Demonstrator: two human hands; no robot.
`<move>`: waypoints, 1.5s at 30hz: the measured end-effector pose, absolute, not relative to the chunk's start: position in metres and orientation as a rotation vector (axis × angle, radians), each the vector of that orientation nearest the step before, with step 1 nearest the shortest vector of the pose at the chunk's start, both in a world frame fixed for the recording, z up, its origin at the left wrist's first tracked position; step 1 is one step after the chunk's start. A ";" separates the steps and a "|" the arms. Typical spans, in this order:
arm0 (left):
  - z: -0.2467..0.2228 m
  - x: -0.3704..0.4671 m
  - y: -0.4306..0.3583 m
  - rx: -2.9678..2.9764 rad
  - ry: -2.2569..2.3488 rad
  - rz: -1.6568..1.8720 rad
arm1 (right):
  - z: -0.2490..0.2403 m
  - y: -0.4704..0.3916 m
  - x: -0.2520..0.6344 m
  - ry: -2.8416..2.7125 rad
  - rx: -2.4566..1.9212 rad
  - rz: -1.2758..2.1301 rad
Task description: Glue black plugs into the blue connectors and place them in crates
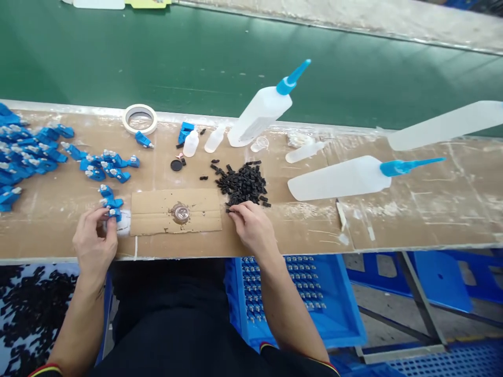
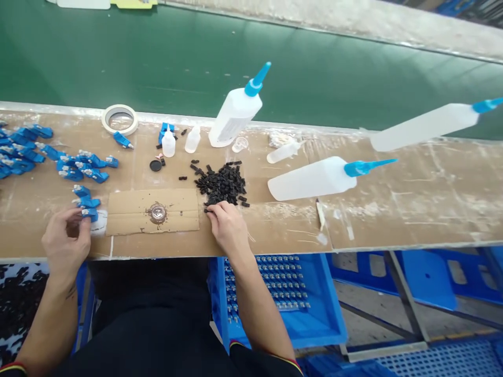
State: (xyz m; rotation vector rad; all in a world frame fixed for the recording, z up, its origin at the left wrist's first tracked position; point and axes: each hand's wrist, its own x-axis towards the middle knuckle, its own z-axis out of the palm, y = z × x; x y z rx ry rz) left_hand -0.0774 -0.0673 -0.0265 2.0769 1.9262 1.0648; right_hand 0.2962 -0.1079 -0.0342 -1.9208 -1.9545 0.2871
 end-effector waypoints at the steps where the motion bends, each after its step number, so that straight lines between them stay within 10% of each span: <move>1: -0.027 -0.077 -0.069 2.057 1.927 1.086 | -0.034 -0.108 0.296 -1.964 -1.919 0.280; 13: -0.006 -0.071 -0.096 0.902 1.482 1.836 | -0.032 -0.145 0.256 -1.322 -1.506 0.520; 25: 0.008 -0.009 -0.135 0.996 0.901 0.612 | 0.024 -0.138 0.193 -2.045 -0.837 0.788; 45: -0.004 -0.003 -0.131 0.676 0.838 0.641 | 0.023 -0.121 0.201 -2.145 -1.021 0.849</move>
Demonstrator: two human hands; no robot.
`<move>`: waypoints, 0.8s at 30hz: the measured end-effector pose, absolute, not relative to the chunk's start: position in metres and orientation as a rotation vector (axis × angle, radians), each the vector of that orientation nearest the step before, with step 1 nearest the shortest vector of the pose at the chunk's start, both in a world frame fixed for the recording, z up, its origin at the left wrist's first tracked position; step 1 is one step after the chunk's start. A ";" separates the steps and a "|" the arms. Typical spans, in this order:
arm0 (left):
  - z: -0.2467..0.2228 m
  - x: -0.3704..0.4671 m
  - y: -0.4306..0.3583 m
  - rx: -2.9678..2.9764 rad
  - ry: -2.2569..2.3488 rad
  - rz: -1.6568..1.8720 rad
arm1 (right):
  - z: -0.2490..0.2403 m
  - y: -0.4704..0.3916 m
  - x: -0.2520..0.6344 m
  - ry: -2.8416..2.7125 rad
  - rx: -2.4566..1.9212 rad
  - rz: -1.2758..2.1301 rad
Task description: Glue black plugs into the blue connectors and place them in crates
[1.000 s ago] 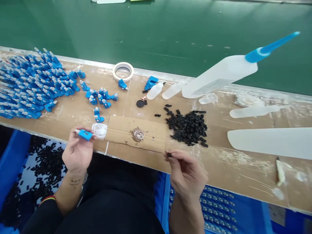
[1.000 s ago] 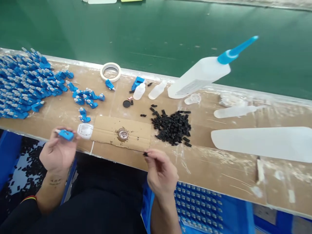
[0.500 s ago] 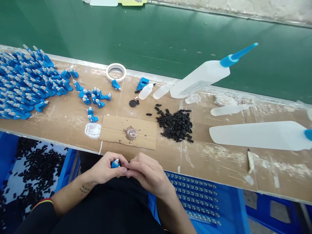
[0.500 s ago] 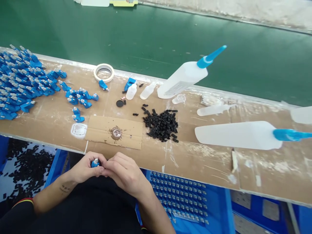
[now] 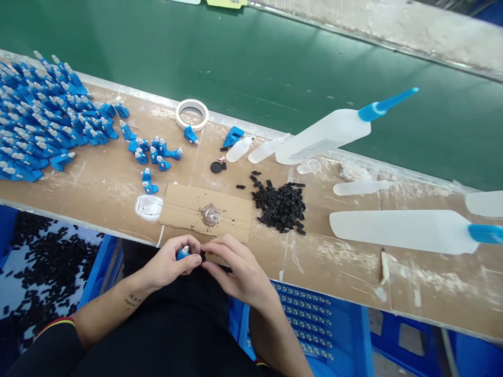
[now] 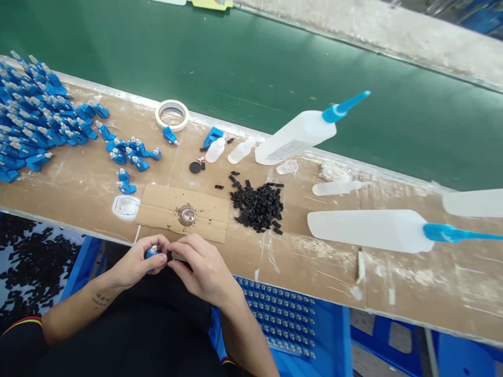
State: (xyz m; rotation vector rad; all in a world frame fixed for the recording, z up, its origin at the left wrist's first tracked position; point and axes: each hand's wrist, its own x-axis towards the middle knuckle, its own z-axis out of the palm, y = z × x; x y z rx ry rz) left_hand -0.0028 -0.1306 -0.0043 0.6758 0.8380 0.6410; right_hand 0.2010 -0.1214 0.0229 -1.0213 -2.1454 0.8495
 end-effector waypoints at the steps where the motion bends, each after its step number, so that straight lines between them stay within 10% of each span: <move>1: -0.005 -0.004 -0.131 0.629 0.818 0.677 | 0.021 -0.116 0.205 -2.139 -1.046 0.827; 24: -0.014 -0.019 -0.131 0.459 0.804 0.870 | 0.012 -0.056 0.224 -2.362 -1.307 0.653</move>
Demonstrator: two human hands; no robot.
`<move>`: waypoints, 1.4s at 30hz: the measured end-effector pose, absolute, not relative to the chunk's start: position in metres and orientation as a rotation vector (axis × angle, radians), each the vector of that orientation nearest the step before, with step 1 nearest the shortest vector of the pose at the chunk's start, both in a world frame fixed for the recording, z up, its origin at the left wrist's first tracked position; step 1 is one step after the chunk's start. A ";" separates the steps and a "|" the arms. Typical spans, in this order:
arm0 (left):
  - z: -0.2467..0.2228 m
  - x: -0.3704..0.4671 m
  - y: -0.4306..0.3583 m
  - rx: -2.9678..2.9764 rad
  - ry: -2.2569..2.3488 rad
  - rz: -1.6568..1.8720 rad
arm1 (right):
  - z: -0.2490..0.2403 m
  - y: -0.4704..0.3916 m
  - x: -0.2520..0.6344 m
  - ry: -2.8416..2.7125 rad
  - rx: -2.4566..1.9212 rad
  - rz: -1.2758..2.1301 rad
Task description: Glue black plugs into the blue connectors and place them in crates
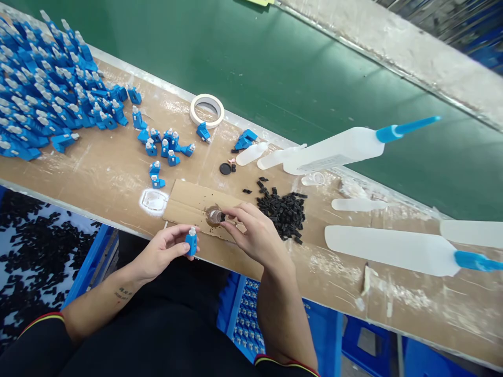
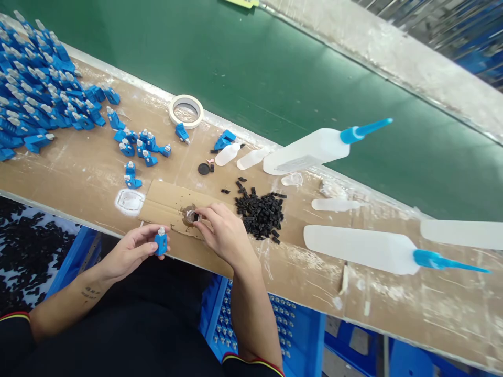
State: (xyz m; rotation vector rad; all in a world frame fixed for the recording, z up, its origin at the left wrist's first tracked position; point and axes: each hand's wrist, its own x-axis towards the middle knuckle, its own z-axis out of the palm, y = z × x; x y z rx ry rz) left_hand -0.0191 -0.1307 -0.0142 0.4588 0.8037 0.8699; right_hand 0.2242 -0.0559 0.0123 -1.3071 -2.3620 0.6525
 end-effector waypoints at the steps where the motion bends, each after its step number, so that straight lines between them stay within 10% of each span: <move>1: -0.014 -0.017 -0.131 0.454 0.805 0.884 | 0.012 -0.059 0.226 -2.299 -1.304 0.696; 9: -0.008 0.004 -0.126 0.354 0.684 0.844 | -0.010 -0.115 0.216 -1.491 -1.055 0.972; 30: 0.006 0.009 -0.123 0.632 0.758 0.823 | 0.005 -0.124 0.213 -1.722 -1.005 1.158; 42: -0.005 0.026 -0.134 0.475 1.036 1.152 | -0.005 -0.155 0.172 -1.991 -1.248 0.608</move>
